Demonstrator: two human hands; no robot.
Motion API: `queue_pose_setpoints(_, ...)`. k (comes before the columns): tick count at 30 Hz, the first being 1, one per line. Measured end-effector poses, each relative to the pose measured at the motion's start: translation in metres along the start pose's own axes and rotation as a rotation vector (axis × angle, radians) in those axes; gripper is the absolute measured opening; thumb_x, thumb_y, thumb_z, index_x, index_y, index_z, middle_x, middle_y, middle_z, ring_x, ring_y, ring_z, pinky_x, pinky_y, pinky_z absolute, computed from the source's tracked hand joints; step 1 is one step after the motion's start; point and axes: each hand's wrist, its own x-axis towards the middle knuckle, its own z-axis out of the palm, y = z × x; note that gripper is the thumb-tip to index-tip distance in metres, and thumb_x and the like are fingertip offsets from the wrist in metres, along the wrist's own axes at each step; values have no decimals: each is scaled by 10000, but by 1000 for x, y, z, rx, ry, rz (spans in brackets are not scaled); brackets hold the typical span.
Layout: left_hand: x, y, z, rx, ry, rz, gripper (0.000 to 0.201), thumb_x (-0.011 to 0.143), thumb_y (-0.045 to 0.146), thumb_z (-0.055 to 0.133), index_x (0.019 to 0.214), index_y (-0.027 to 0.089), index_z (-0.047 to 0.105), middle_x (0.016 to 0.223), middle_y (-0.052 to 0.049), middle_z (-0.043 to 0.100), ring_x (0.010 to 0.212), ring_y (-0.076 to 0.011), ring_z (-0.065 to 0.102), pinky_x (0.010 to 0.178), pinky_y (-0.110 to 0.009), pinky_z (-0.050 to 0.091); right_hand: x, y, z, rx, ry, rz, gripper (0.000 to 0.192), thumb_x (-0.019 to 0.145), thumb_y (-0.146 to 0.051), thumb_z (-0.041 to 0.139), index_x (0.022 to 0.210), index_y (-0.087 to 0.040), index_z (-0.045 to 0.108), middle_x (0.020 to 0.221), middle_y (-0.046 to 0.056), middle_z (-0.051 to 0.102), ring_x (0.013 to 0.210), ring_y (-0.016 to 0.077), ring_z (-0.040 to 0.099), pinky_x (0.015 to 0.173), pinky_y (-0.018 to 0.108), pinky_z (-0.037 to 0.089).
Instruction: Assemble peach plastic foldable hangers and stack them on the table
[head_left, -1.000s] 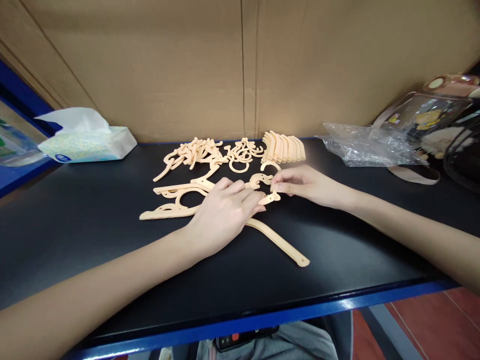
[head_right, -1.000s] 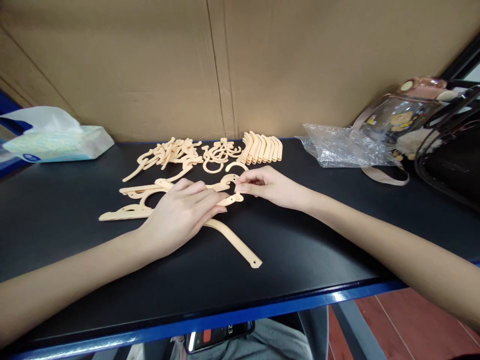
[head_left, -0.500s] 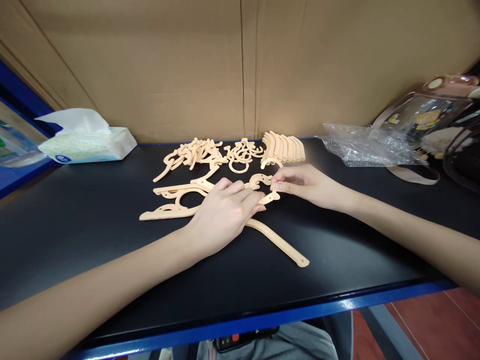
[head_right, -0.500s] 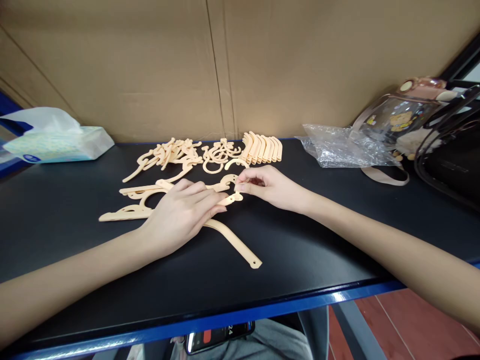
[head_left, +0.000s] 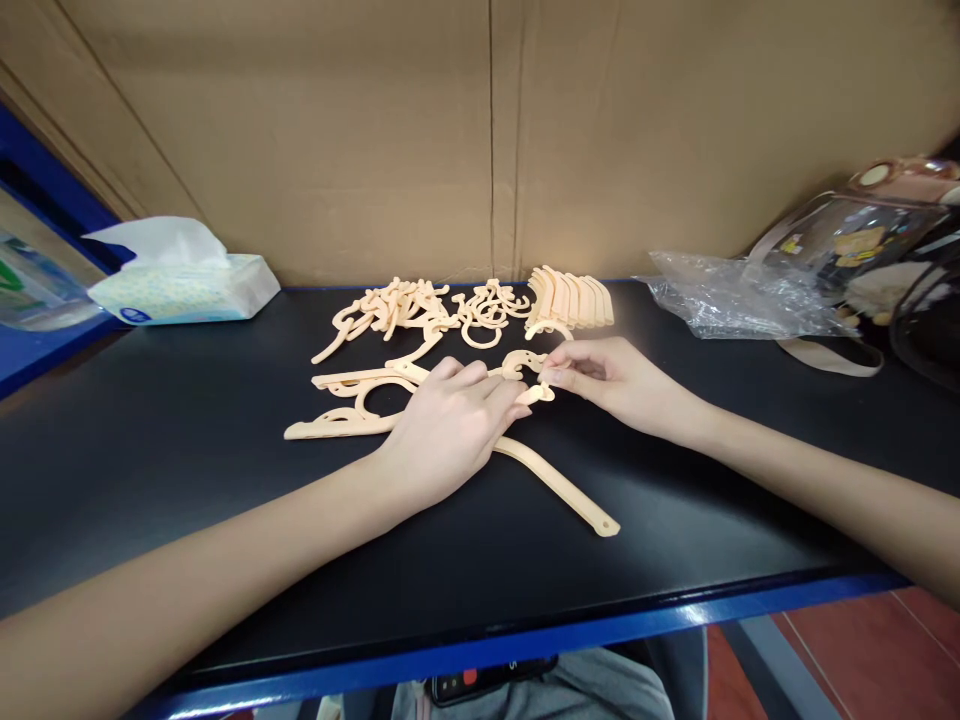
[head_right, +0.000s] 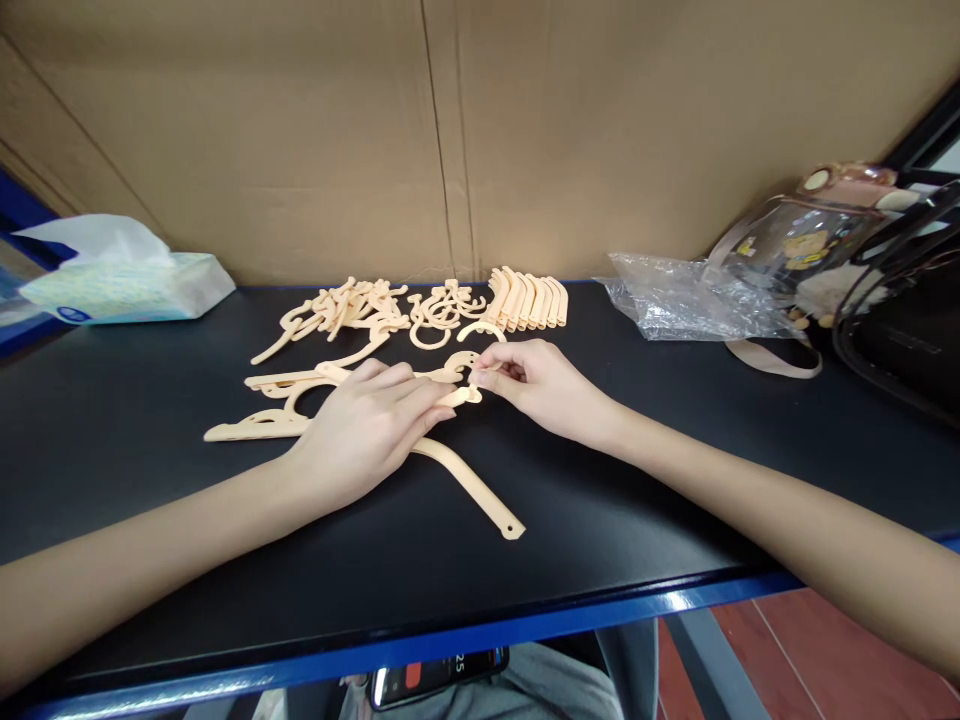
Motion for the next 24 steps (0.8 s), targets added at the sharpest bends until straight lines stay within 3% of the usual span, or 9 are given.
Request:
queue_pose_setpoints(3, 1, 0, -4, 8, -4, -68, 303, 987, 257, 352, 1034, 120, 617, 836, -65, 686, 768, -214, 581, 682, -335, 353, -5, -8, 0, -12, 54, -6, 289, 896, -431, 511, 886, -172, 639, 792, 17, 624, 678, 129, 527, 626, 262, 409)
queue_pose_setpoints(5, 3, 0, -12, -18, -10, -152, 299, 982, 249, 349, 1100, 120, 592, 897, -79, 693, 812, -226, 607, 720, -348, 384, -11, -16, 0, -71, 92, -44, 311, 918, -424, 484, 1075, -179, 592, 715, -17, 587, 605, 115, 502, 593, 251, 409)
queue_pose_setpoints(7, 4, -2, -23, -111, -20, -294, 296, 971, 249, 356, 1155, 136, 557, 935, -79, 688, 843, -231, 625, 730, -347, 416, -17, -24, 2, -183, 103, -132, 418, 921, -399, 494, 1271, -174, 452, 675, -48, 553, 553, 106, 487, 573, 244, 411)
queue_pose_setpoints(9, 4, -5, -33, -299, -36, -449, 297, 952, 265, 379, 1199, 173, 514, 908, -55, 676, 820, -217, 635, 683, -316, 447, -23, -31, 5, -341, 66, -259, 503, 906, -407, 526, 1329, -174, 388, 728, -38, 573, 583, 111, 519, 584, 247, 426)
queue_pose_setpoints(13, 5, -10, -43, -860, -84, -623, 302, 893, 268, 445, 1191, 217, 446, 896, -22, 618, 624, -135, 593, 474, -223, 447, -27, -36, 9, -654, -59, -457, 459, 871, -514, 536, 1156, -156, 568, 967, 72, 619, 886, 202, 592, 726, 314, 477)
queue_pose_setpoints(16, 7, -12, -41, -1211, -172, -710, 355, 845, 243, 502, 1187, 199, 418, 945, -42, 576, 595, -113, 565, 381, -194, 446, -24, -33, 7, -725, -146, -446, 277, 906, -393, 513, 995, -165, 642, 999, 83, 607, 927, 210, 586, 779, 333, 478)
queue_pose_setpoints(19, 7, -10, -35, -1409, -228, -752, 296, 828, 250, 554, 1099, 182, 458, 899, -34, 562, 626, -114, 559, 400, -197, 487, -19, -28, -1, -754, -193, -381, 188, 914, -240, 464, 911, -172, 639, 942, 67, 595, 846, 187, 576, 743, 319, 466)
queue_pose_setpoints(22, 7, -5, -30, -1532, -220, -785, 177, 848, 319, 576, 916, 173, 504, 809, -4, 537, 605, -96, 528, 431, -195, 499, -14, -21, -6, -765, -195, -330, 193, 936, -218, 407, 905, -166, 589, 901, 65, 585, 814, 186, 555, 710, 312, 444)
queue_pose_setpoints(24, 7, -3, -27, -1591, -189, -795, 212, 885, 364, 539, 812, 167, 511, 743, 11, 520, 577, -84, 507, 445, -188, 493, -13, -17, -8, -727, -185, -304, 200, 961, -226, 358, 918, -170, 545, 884, 58, 579, 802, 180, 550, 705, 301, 432)
